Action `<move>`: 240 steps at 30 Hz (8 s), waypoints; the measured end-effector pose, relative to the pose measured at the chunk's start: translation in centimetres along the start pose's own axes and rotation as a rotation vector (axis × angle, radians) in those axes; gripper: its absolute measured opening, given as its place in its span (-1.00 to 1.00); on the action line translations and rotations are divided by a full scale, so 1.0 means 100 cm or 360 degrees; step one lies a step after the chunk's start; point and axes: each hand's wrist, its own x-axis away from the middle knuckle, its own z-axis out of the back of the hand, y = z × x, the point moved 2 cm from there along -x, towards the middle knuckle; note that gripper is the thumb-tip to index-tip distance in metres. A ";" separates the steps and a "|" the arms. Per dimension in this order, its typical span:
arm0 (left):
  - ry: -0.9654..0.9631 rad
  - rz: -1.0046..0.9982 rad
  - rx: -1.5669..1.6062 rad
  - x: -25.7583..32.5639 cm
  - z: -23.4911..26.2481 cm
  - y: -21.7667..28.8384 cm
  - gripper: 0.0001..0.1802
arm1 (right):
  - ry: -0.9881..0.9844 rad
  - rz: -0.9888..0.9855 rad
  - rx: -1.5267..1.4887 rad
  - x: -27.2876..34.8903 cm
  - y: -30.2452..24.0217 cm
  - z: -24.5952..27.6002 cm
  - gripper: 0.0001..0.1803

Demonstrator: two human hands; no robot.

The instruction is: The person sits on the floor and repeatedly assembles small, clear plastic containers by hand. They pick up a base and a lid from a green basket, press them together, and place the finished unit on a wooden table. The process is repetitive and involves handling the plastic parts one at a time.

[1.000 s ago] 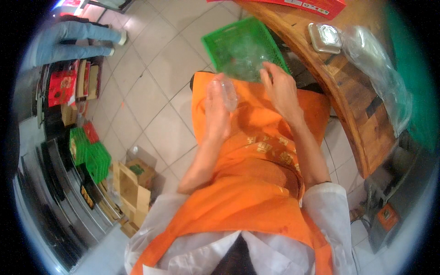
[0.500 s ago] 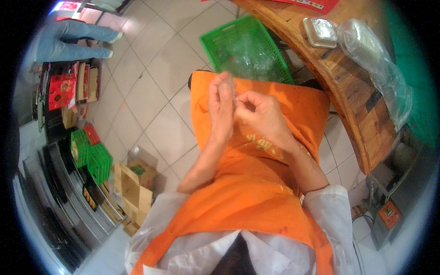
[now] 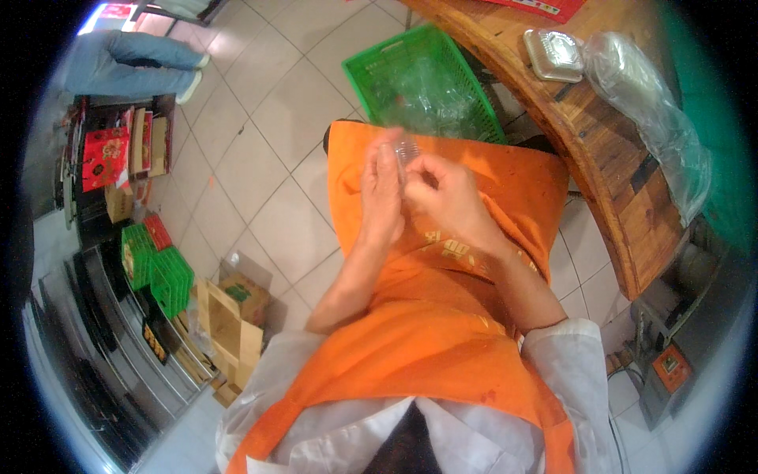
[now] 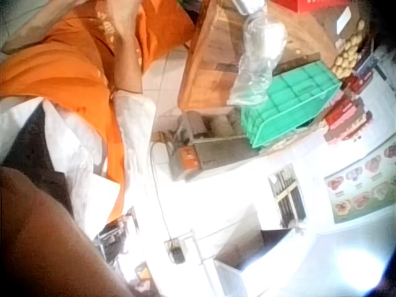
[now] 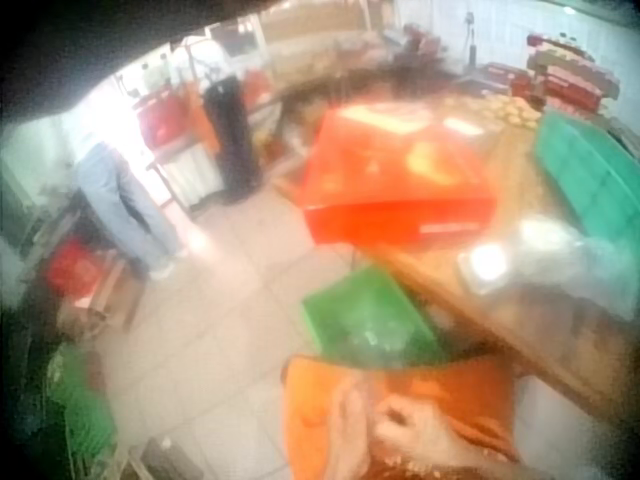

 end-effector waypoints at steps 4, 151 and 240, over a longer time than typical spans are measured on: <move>-0.0016 0.0047 0.0225 0.001 -0.005 0.002 -0.64 | 0.0023 0.0000 -0.0040 -0.005 0.002 0.006 -0.92; 0.0029 -0.0274 -0.0334 0.002 -0.006 0.011 -0.57 | -0.0044 -0.0033 -0.0148 0.013 -0.014 0.004 -0.90; 0.0120 0.0216 0.0421 -0.023 0.025 0.000 -0.53 | 0.0524 0.0283 0.0292 -0.057 -0.003 0.041 -0.83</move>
